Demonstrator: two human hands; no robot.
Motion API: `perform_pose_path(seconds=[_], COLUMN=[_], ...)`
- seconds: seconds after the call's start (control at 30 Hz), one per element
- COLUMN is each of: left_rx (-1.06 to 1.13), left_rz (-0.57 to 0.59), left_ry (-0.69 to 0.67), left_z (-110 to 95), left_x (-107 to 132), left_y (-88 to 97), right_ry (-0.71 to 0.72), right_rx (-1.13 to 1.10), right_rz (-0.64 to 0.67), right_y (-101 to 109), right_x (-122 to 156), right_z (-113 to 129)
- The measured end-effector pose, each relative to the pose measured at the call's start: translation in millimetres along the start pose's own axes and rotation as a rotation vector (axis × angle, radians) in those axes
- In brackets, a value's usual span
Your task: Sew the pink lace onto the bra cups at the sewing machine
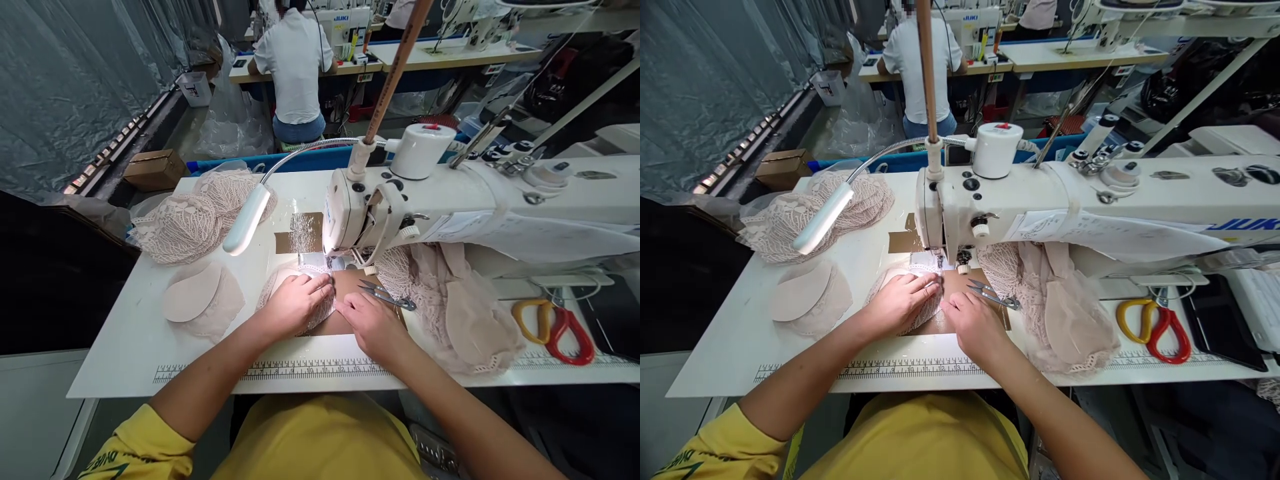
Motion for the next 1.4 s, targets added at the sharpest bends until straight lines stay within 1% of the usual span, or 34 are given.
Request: perform_pose_path(seconds=[0.13, 0.23, 0.33, 0.53, 0.7, 0.8, 0.97, 1.13, 1.23, 1.4], left_rx=[-0.035, -0.038, -0.029, -0.006, -0.035, -0.035, -0.003, 0.084, 0.098, 0.074], left_rz=[0.019, 0.008, -0.003, -0.008, 0.012, 0.019, 0.006, -0.013, -0.014, -0.023], left_ry=[-0.017, -0.025, -0.038, -0.077, -0.066, -0.067, -0.085, -0.137, -0.130, -0.095], left_z=[0, 0, 2, 17, 30, 38, 46, 40, 41, 51], left_x=[-2, -1, -3, -11, -20, -25, -26, -19, -18, -22], left_y=[-5.5, -7.2, -7.0, -8.7, -9.8, -9.2, -8.0, -9.3, -10.6, -12.2], right_ry=[0.004, 0.030, 0.029, -0.024, -0.066, -0.106, -0.123, -0.120, -0.117, -0.134], right_rx=[0.002, 0.009, 0.020, 0.080, 0.108, 0.131, 0.157, 0.166, 0.172, 0.196], right_rz=[-0.021, -0.044, -0.038, 0.056, 0.150, 0.188, 0.131, 0.103, 0.081, 0.044], right_y=[-1, 1, 3, 8, 14, 13, 6, 5, 6, 0], right_x=[1, 0, -3, -17, -36, -43, -44, -44, -46, -48], right_z=[1, 2, 2, 0, -2, -4, -6, -7, -8, -11])
Point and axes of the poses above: each hand's wrist, its own x-axis away from the middle knuckle, its own y-axis out of the back of the hand, z = x × y, the point moved 1 cm from there along -x, towards the middle knuckle, and after that the axes turned 10 degrees about -z, right-handed, at the moved point
